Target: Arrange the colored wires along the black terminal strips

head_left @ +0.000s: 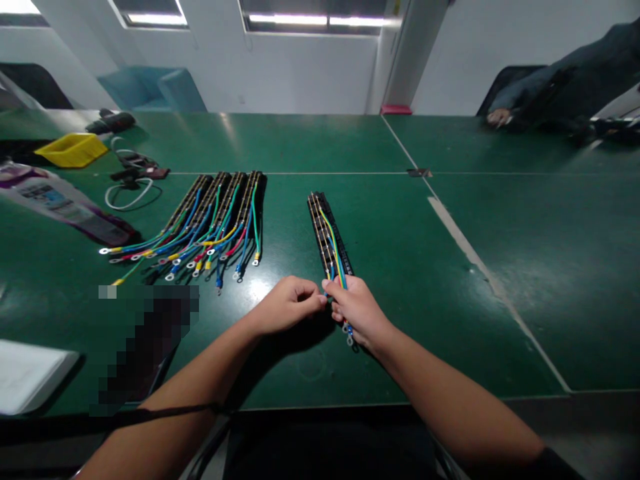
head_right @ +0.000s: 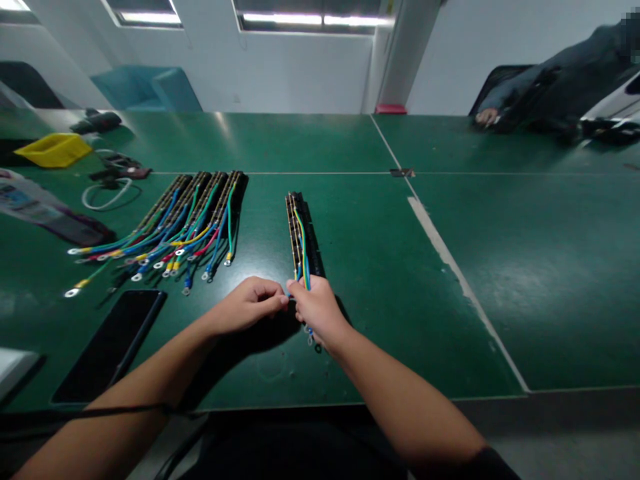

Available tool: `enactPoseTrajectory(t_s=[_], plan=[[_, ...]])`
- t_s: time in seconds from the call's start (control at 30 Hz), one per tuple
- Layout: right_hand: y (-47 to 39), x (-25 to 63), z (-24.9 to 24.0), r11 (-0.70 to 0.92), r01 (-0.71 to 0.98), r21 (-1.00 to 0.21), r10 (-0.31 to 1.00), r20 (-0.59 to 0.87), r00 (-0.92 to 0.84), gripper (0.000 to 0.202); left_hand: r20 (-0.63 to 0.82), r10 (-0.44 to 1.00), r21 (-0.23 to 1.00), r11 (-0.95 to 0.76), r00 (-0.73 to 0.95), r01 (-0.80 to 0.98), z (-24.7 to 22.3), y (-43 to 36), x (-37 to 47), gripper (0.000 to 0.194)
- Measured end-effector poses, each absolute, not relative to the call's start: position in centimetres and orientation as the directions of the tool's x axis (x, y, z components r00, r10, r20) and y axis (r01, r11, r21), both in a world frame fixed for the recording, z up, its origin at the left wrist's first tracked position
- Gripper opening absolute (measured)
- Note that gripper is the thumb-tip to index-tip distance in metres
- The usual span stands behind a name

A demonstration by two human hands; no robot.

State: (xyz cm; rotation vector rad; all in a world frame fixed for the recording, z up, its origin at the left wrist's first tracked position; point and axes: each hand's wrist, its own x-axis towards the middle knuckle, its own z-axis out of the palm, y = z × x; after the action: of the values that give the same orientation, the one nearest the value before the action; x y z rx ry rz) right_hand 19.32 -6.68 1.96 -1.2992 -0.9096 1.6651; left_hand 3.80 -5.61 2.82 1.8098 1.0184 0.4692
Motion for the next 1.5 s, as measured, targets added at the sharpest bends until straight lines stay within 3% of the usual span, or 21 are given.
enactPoseTrajectory(t_s=[0.33, 1.0, 1.5], plan=[[-6.61, 19.31, 1.57, -0.378, -0.147, -0.914, 0.923, -0.361, -0.130, 0.027, -0.051, 0.834, 0.808, -0.289, 0.550, 0.514, 2.47, -5.61, 3.73, 0.035], [-6.61, 19.31, 1.67, -0.380, -0.173, -0.908, 0.923, -0.360, -0.136, 0.027, -0.035, 0.836, 0.794, -0.309, 0.548, 0.523, 2.40, -5.65, 3.82, 0.032], [-6.68, 19.51, 1.46, -0.337, -0.105, -0.936, 0.938, -0.323, -0.128, 0.026, -0.072, 0.883, 0.873, -0.169, 0.464, 0.457, 2.41, -5.90, 3.45, 0.033]])
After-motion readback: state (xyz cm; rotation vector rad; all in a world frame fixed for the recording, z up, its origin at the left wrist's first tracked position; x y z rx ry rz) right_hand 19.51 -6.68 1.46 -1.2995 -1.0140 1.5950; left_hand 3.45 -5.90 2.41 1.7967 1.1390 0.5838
